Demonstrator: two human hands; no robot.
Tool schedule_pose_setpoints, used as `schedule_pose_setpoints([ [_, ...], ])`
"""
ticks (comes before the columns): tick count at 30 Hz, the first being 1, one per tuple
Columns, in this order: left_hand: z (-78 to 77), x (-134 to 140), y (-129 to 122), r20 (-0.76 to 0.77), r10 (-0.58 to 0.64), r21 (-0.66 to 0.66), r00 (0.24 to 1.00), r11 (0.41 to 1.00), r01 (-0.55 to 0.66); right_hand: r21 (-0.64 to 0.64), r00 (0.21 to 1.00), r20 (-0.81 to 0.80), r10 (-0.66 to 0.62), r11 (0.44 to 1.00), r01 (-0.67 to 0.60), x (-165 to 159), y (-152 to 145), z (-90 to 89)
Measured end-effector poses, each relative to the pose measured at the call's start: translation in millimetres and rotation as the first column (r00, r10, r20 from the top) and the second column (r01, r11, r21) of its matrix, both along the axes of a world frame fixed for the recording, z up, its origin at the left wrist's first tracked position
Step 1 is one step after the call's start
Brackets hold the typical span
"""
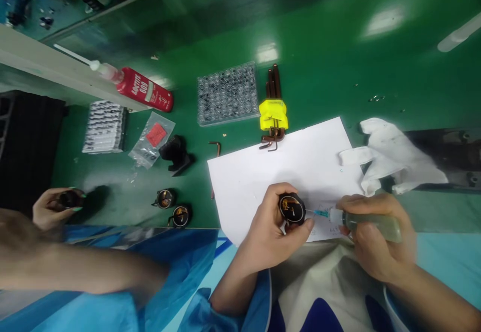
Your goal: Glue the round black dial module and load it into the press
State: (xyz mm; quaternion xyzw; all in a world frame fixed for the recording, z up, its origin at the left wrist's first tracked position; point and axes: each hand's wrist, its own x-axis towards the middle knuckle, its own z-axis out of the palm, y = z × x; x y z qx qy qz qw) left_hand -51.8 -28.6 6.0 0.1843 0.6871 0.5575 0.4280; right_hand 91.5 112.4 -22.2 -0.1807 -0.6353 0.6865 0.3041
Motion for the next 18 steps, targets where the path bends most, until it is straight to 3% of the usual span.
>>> schedule_pose_setpoints([
  [18, -0.9, 0.3, -0.4, -0.015, -0.020, 0.034, 1.000, 0.999, 0.021, 0.007, 0.999, -0.013, 0.048, 0.999, -0.048, -3.1, 0.7, 1.8],
])
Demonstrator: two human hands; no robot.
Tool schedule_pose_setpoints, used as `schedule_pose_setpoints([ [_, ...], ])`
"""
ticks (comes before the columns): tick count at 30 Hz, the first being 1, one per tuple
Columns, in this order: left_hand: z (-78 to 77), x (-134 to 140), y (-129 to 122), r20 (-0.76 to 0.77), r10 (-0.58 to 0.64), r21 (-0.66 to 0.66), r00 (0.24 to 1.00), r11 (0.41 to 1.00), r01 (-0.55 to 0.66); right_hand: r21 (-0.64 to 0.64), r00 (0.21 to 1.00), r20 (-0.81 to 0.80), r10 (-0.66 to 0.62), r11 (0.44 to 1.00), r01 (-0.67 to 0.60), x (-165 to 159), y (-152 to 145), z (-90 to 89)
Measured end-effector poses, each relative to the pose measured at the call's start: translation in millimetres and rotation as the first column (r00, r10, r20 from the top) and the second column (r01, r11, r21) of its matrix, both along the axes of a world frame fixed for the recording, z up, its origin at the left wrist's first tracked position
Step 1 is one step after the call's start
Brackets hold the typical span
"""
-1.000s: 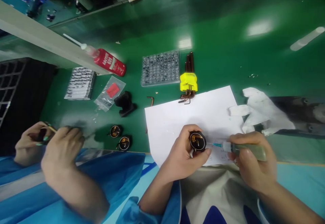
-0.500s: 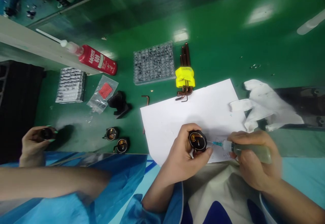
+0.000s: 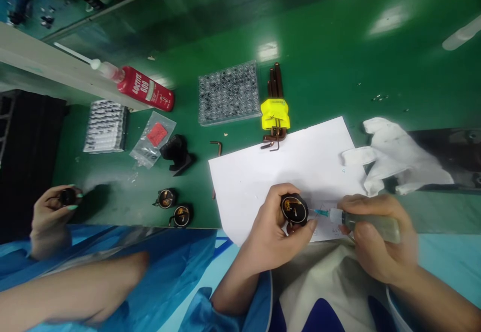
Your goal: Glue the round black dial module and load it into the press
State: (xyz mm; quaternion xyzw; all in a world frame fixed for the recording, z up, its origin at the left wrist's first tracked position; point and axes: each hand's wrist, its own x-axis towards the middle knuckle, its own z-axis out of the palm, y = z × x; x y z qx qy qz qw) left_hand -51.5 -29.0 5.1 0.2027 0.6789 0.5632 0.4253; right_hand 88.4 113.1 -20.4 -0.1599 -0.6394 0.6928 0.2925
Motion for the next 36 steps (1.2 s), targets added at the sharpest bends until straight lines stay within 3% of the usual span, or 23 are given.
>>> schedule_pose_setpoints([
  [36, 0.3, -1.1, 1.1, -0.012, -0.010, 0.032, 1.000, 0.999, 0.011, 0.088, 1.000, 0.006, 0.028, 0.996, -0.028, -3.3, 4.3, 6.4],
])
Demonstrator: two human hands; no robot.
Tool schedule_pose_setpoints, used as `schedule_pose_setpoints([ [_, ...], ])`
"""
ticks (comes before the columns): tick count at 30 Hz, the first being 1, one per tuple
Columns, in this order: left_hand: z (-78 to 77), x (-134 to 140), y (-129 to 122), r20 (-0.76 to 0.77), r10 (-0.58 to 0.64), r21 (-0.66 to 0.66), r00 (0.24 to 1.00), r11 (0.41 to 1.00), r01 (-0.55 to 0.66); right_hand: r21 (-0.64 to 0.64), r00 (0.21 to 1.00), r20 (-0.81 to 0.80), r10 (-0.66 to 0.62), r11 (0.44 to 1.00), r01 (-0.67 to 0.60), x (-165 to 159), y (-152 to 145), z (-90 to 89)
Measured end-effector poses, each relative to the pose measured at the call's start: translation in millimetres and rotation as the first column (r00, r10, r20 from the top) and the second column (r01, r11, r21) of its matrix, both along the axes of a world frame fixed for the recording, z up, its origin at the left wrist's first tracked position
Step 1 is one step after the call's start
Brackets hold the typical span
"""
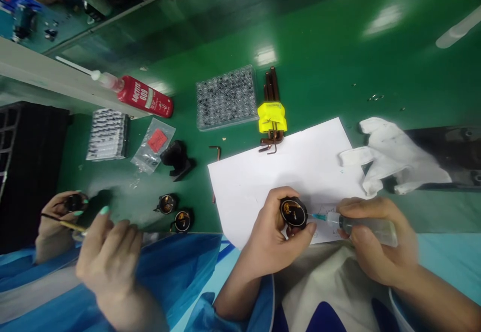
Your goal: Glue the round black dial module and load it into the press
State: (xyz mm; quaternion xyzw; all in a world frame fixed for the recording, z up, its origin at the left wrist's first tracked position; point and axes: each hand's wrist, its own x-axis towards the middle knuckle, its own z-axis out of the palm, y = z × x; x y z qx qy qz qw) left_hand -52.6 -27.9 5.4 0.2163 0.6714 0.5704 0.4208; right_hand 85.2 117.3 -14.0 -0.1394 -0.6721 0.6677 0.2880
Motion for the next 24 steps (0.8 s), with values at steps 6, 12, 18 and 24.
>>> schedule_pose_setpoints([
  [6, 1.7, 0.0, 0.2, -0.006, -0.002, -0.002, 1.000, 1.000, 0.002, 0.033, 0.999, 0.035, -0.035, 0.999, 0.033, 0.2, -0.8, -1.3],
  [12, 0.6, 1.4, -3.0, 0.014, -0.009, -0.049, 1.000, 0.999, 0.010, 0.007, 0.997, 0.075, 0.020, 1.000, -0.020, 1.9, -0.5, -1.5],
  [18, -0.4, -1.9, -5.6, 0.017, -0.039, -0.042, 0.999, 0.998, 0.040, 0.005, 0.998, 0.060, -0.004, 1.000, 0.003, 1.1, 0.2, 0.0],
  [24, -0.4, -4.9, -7.6, 0.042, -0.058, -0.035, 0.997, 0.998, 0.060, 0.022, 0.997, 0.070, 0.025, 0.999, -0.027, 2.0, 1.9, 1.2],
])
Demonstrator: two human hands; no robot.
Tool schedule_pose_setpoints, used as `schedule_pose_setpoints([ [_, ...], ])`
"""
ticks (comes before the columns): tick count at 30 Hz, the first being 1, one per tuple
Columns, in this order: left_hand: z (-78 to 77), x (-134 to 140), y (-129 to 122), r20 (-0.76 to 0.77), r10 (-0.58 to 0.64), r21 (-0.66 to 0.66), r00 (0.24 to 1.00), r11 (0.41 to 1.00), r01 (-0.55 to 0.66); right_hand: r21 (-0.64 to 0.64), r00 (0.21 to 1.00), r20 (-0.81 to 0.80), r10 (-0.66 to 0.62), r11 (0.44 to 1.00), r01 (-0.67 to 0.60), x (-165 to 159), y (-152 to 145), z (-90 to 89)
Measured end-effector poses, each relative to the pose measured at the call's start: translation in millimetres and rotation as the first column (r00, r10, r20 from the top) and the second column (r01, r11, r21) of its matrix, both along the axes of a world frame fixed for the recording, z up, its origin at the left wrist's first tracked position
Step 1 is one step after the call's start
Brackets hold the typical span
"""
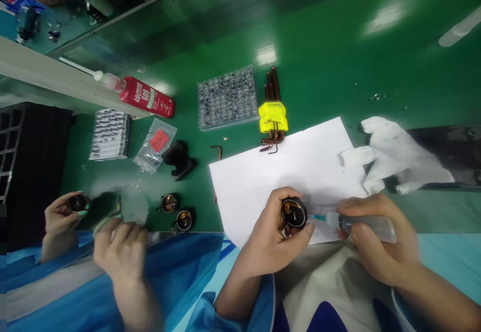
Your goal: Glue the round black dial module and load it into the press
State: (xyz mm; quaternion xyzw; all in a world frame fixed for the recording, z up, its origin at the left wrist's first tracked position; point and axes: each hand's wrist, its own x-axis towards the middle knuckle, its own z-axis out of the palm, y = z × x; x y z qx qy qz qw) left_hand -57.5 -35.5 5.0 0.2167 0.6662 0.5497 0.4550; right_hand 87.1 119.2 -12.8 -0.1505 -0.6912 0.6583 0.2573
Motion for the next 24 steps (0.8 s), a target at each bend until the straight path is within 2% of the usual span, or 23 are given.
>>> schedule_pose_setpoints([
  [6, 1.5, 0.3, -1.0, 0.000, -0.012, -0.001, 1.000, 1.000, 0.012, -0.021, 0.999, 0.014, -0.029, 0.999, 0.029, 0.8, -1.2, -2.1],
  [15, 0.1, 0.4, -1.0, -0.012, -0.030, -0.010, 0.999, 1.000, 0.030, -0.017, 0.999, 0.023, 0.029, 0.999, -0.029, 1.7, 1.7, 2.9],
  [24, -0.7, -0.2, -1.7, -0.020, -0.033, -0.005, 0.999, 0.999, 0.033, -0.002, 0.998, 0.057, -0.035, 0.999, 0.036, 2.7, -0.5, -0.7],
])
